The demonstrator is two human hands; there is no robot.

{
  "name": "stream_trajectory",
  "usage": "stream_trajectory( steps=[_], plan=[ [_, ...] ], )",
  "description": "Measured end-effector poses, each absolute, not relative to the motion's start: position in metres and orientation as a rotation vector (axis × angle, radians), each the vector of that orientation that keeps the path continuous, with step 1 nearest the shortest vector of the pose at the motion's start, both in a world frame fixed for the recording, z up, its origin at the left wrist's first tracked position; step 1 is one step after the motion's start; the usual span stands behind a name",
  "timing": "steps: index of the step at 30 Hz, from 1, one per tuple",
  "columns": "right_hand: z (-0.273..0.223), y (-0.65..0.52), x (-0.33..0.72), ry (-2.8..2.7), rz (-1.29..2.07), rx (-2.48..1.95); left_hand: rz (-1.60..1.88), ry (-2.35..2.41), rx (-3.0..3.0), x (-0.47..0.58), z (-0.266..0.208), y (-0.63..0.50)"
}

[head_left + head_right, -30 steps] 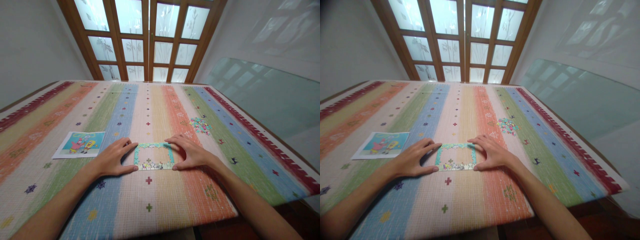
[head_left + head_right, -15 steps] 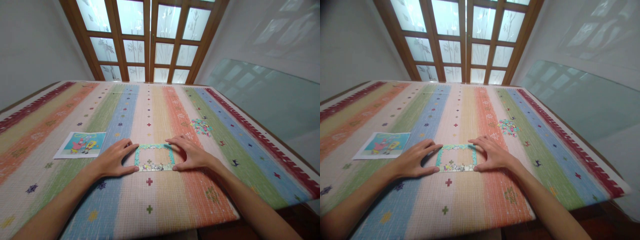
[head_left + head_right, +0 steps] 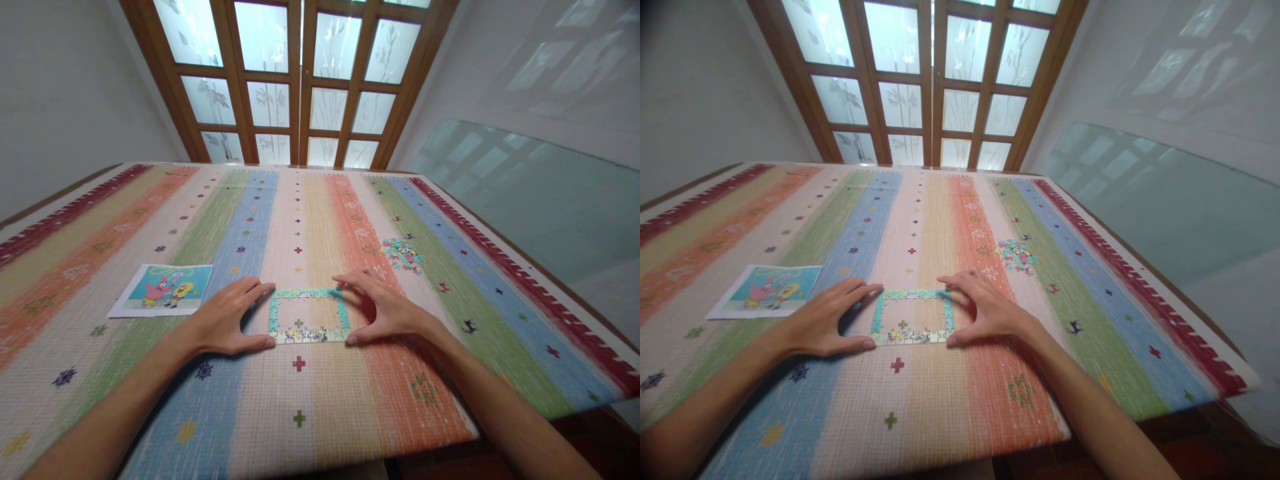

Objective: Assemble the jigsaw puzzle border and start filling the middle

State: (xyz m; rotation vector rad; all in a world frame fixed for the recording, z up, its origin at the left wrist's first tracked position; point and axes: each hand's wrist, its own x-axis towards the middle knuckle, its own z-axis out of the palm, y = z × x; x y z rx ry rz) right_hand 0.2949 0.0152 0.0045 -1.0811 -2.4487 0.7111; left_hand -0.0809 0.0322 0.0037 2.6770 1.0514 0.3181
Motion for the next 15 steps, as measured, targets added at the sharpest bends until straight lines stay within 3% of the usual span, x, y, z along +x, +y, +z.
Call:
stream_trajectory(
  steps=[15],
  plan=[
    [0.0008,0.0177,0.2962,-2.531,0.643,-1.091,0.216,1.051,2.647,-0.0798,0.006,0.0331]
  ],
)
